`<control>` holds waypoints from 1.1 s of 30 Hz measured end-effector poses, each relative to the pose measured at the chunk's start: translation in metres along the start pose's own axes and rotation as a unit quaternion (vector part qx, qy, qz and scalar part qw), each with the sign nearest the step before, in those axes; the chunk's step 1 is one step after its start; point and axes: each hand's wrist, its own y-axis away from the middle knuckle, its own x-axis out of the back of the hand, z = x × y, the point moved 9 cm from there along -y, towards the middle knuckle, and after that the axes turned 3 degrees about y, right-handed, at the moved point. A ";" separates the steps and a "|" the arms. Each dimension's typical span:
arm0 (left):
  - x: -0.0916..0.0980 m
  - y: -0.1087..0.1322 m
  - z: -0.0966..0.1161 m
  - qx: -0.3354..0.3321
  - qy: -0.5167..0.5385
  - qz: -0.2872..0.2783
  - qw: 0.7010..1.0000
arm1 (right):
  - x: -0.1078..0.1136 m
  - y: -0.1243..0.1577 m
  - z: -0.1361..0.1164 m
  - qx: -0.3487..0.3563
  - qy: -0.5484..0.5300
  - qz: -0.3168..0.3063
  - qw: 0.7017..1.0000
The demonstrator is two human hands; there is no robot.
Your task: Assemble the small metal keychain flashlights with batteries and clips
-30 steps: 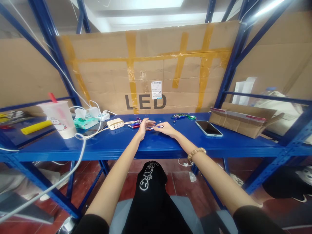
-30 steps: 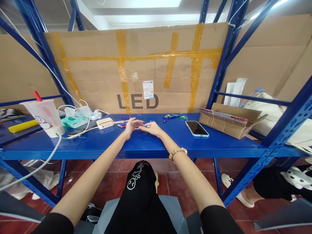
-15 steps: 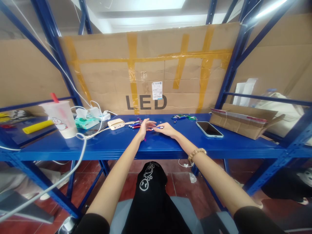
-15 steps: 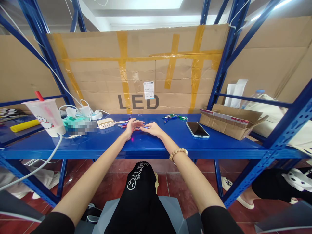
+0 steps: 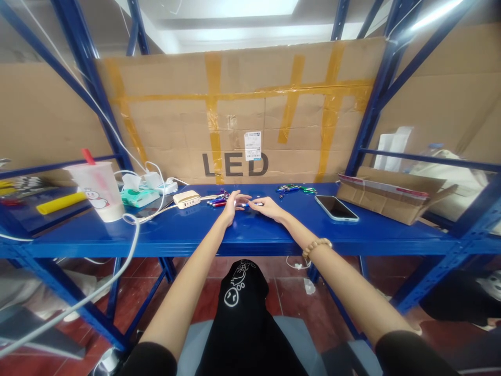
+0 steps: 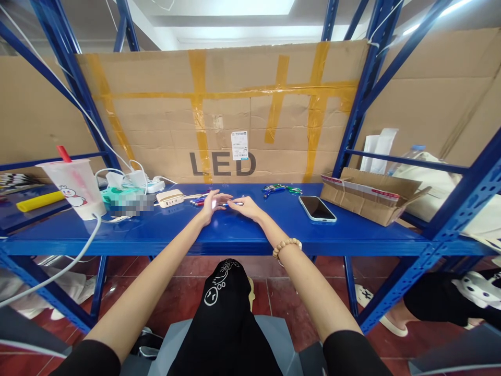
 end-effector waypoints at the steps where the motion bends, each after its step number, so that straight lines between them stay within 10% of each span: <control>1: 0.000 0.000 0.000 0.000 0.001 0.000 1.000 | 0.000 0.000 0.001 0.001 0.000 0.000 1.000; 33: 0.000 0.003 0.002 0.003 0.000 0.009 1.000 | -0.002 0.001 0.000 -0.009 -0.002 0.002 1.000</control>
